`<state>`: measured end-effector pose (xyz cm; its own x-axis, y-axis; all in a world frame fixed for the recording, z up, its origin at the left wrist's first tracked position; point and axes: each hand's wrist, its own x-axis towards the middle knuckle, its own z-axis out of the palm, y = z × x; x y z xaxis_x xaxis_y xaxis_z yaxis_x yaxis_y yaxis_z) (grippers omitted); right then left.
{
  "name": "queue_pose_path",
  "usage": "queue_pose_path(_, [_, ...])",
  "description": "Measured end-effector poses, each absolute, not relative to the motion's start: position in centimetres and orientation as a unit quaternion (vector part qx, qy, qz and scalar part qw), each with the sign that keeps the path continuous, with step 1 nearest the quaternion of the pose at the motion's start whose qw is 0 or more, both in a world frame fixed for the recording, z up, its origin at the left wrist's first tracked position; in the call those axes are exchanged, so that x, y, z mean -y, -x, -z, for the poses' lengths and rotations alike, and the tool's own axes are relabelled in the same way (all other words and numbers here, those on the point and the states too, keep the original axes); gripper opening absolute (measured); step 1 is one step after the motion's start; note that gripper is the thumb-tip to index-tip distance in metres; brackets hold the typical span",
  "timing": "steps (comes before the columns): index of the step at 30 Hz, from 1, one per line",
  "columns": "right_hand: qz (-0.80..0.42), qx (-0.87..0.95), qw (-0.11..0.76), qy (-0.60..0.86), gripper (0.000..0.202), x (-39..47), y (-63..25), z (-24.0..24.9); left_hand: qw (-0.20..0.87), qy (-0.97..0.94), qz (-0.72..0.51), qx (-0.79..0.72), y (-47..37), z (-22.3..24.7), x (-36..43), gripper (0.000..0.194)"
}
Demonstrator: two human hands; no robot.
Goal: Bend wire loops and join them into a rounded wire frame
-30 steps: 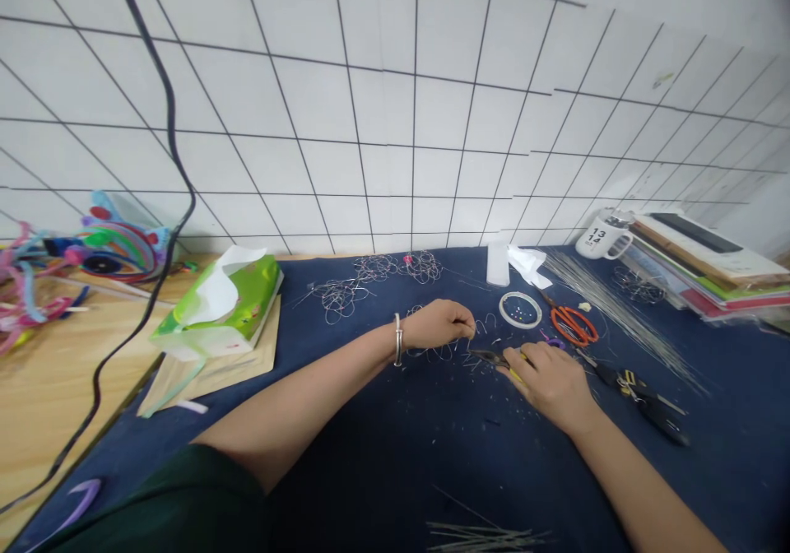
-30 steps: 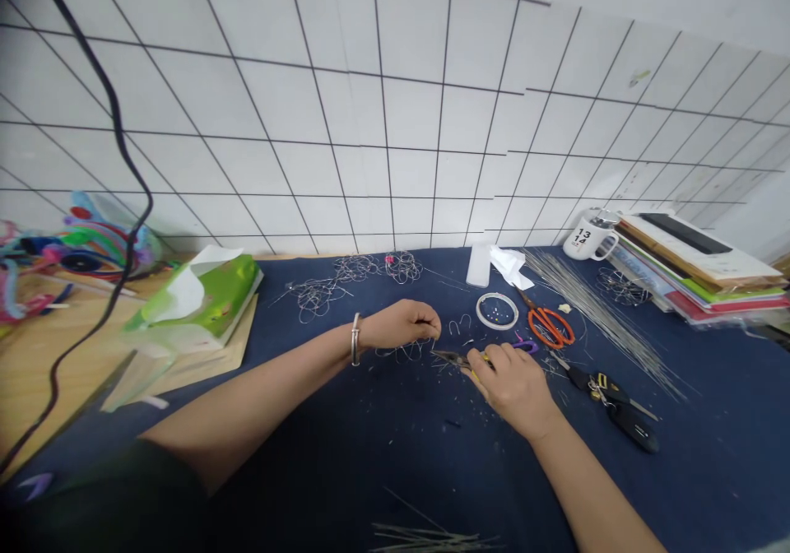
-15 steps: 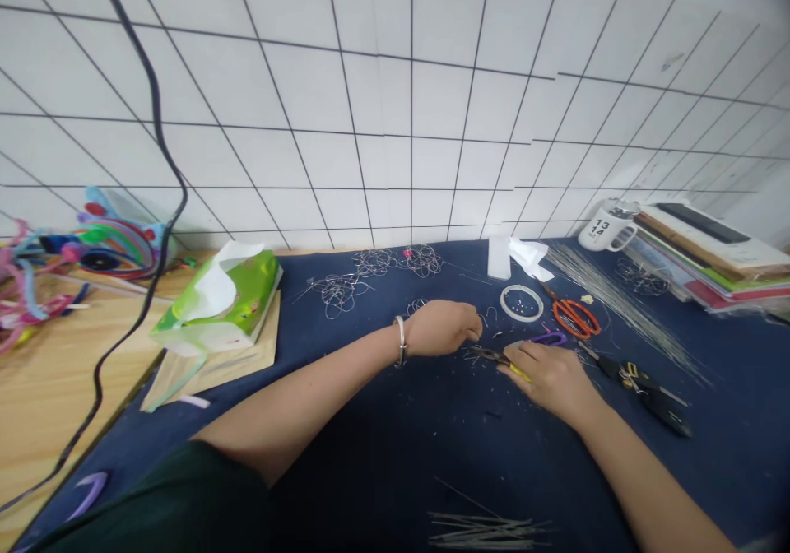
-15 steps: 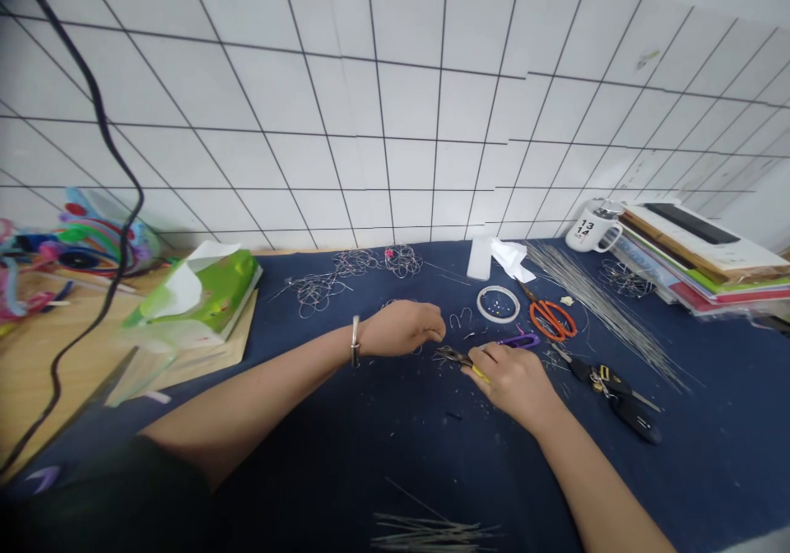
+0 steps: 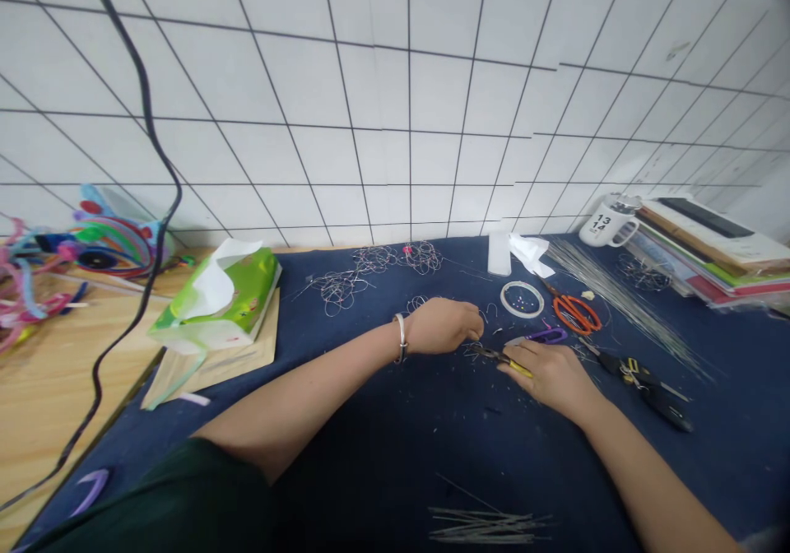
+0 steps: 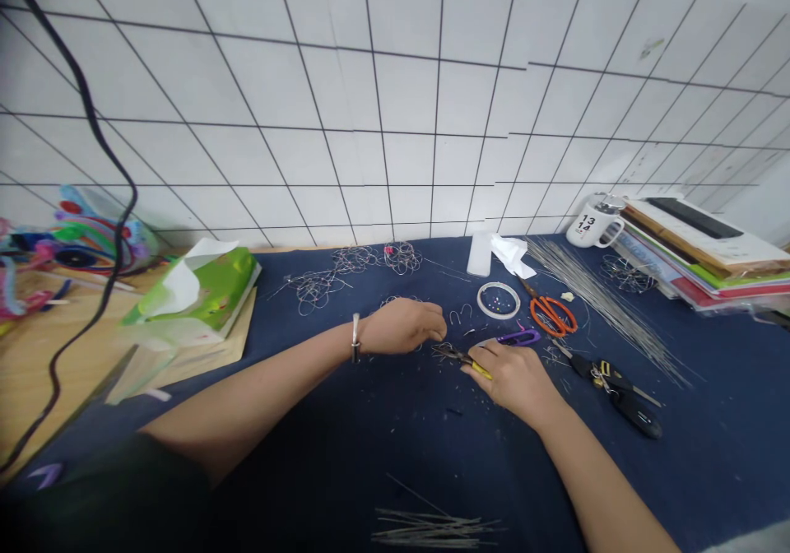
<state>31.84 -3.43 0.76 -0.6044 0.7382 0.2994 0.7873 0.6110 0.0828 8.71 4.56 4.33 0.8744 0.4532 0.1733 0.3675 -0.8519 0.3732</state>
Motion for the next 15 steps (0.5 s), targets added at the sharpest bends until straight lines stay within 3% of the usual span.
queue_pose_path(9, [0.147,0.845,0.122,0.499,0.03,2.9,-32.4,-1.0,0.31,-0.875,-0.171,-0.329,-8.8,-3.2,-6.3,0.018])
queue_pose_path(15, [0.242,0.835,0.121,0.479,0.028,3.4,-32.0,-1.6,0.522,-0.753,-0.146,-0.373,-8.7,-1.8,-7.0,0.021])
